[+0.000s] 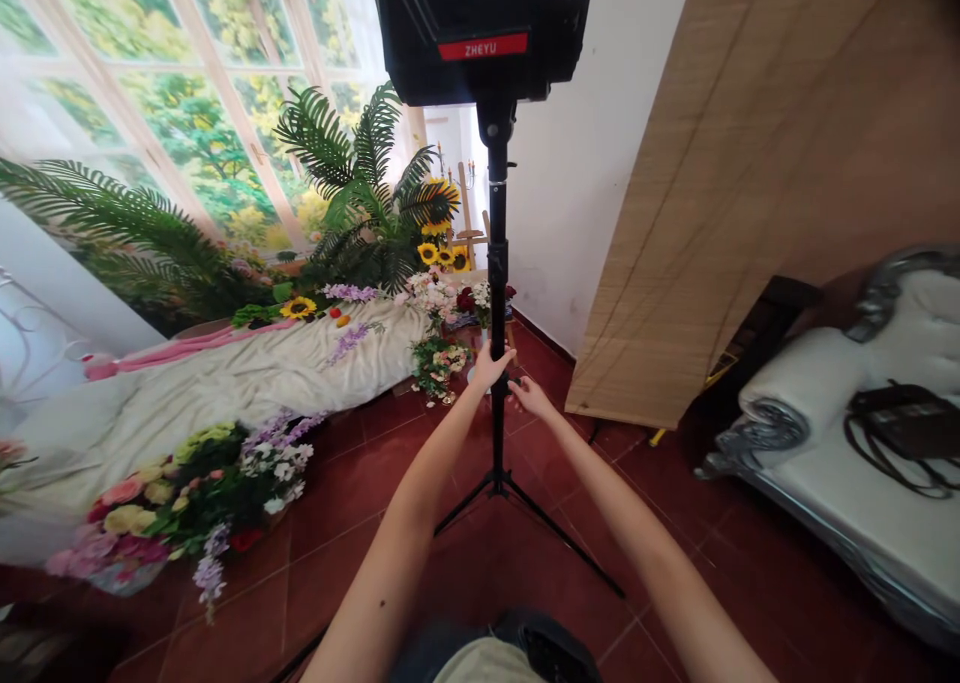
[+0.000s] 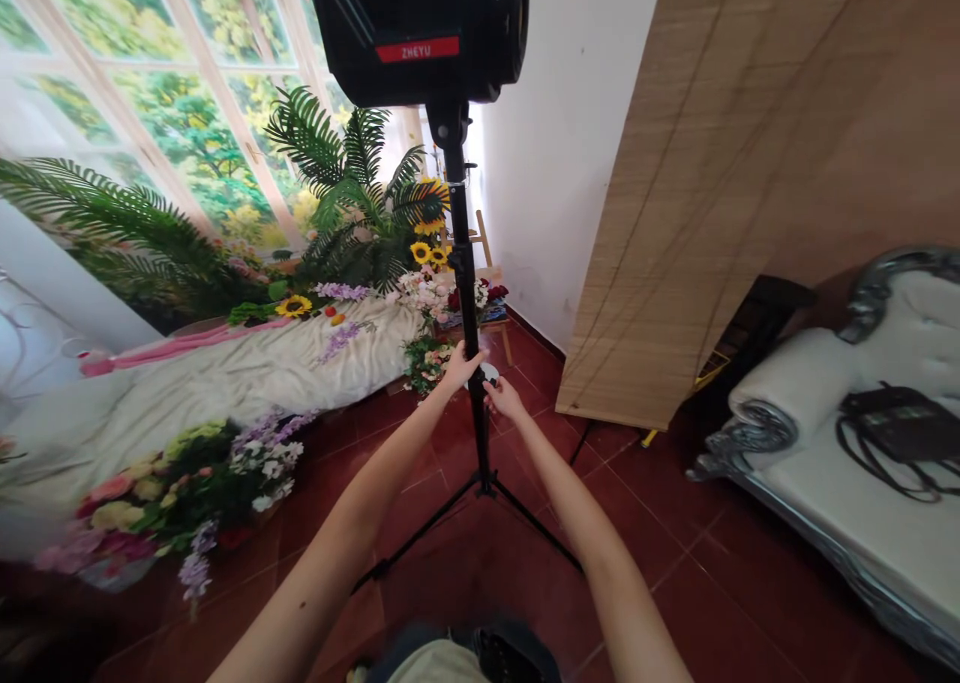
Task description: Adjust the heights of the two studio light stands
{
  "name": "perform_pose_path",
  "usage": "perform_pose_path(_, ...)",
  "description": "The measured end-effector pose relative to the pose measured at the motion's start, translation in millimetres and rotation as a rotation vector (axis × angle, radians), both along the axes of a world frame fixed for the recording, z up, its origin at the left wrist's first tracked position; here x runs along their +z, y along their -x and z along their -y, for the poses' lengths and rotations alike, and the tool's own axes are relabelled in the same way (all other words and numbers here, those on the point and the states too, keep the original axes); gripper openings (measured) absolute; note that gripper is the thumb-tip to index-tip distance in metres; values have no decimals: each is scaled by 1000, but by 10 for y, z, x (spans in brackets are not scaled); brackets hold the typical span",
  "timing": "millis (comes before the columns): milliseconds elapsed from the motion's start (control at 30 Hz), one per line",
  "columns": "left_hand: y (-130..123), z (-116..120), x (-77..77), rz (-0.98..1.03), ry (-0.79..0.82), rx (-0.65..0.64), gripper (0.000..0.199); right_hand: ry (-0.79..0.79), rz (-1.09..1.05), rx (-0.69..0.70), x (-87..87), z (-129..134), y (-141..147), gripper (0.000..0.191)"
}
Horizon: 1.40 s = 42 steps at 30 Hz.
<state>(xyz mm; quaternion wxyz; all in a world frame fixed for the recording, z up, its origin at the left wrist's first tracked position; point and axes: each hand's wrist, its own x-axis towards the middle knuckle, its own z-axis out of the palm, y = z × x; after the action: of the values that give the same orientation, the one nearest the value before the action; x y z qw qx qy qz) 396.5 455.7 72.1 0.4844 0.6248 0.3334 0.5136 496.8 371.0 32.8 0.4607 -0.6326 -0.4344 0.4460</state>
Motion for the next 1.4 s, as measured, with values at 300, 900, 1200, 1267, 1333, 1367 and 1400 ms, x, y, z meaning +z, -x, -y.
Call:
perform_pose_path(300,-145,-174,-120,-104,118,36,42,-86,720,174,63,-51,-282,26)
perform_pose_path(900,-325,-185,-394,-156,235,298,24,-6,1023,254,224,-112,-274,40)
perform_pose_path(1200,-360,-214,-452,-178,213,329,24,19,1110,224,292,-46,-242,40)
perform_pose_path(1267,-362,-217,-453,-182,212,328,24,38,1131,229,314,-33,-233,40)
perform_pose_path(1333,-364,-218,-452,-189,214,335,24,33,1170,249,325,-21,-225,36)
perform_pose_path(1367,-365,-217,-450,-195,214,341,23,18,1195,269,326,-15,-222,34)
perform_pose_path(1400,-366,-215,-446,-201,213,348,23,0,1223,292,323,-10,-221,34)
